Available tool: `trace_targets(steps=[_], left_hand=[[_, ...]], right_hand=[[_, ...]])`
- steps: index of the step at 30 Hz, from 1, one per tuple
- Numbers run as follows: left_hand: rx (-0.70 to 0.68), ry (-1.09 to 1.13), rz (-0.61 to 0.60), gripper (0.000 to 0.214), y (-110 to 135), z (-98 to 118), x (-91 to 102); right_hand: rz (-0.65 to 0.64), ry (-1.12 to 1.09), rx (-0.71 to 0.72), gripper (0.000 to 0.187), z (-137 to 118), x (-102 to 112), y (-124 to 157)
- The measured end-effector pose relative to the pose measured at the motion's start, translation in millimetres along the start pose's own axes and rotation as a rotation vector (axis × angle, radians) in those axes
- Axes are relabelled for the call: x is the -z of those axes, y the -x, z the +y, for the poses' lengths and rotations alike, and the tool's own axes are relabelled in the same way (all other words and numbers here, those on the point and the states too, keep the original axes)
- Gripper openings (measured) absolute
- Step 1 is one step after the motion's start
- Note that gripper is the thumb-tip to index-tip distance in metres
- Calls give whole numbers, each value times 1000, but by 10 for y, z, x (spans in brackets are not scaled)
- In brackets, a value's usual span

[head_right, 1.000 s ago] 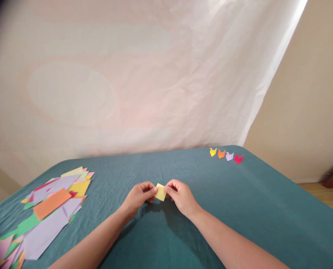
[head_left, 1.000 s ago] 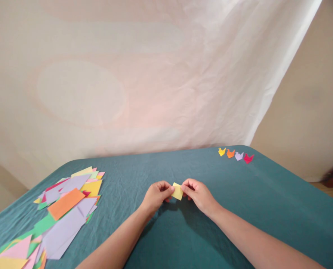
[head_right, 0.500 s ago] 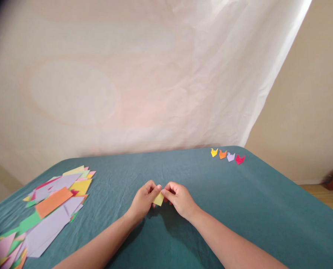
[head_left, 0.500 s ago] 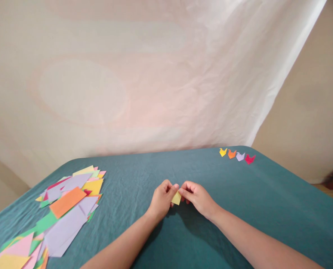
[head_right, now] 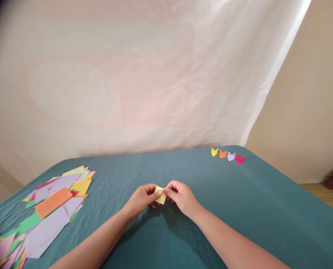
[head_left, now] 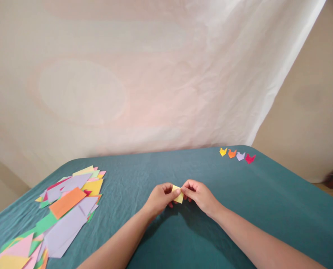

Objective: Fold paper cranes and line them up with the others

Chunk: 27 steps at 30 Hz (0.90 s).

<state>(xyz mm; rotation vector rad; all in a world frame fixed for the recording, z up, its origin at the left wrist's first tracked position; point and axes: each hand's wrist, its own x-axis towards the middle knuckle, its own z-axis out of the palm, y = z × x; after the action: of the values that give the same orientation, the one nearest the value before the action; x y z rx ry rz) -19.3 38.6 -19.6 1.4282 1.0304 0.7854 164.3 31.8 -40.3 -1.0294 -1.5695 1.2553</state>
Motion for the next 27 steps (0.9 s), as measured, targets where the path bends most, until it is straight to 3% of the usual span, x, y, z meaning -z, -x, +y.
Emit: trace_targets(steps=[19,24,27], left_hand=[[14,-129,31,37,-21,-26,128],[-9,-107,119,38,-27,2,192],[-12,-51,71,41,-8,46,170]], right_hand=[[42,7,-24,29,26,39,-29],[100,-5,-50,27,25,122,-40],[81,50,-42,26,9,140,-38]])
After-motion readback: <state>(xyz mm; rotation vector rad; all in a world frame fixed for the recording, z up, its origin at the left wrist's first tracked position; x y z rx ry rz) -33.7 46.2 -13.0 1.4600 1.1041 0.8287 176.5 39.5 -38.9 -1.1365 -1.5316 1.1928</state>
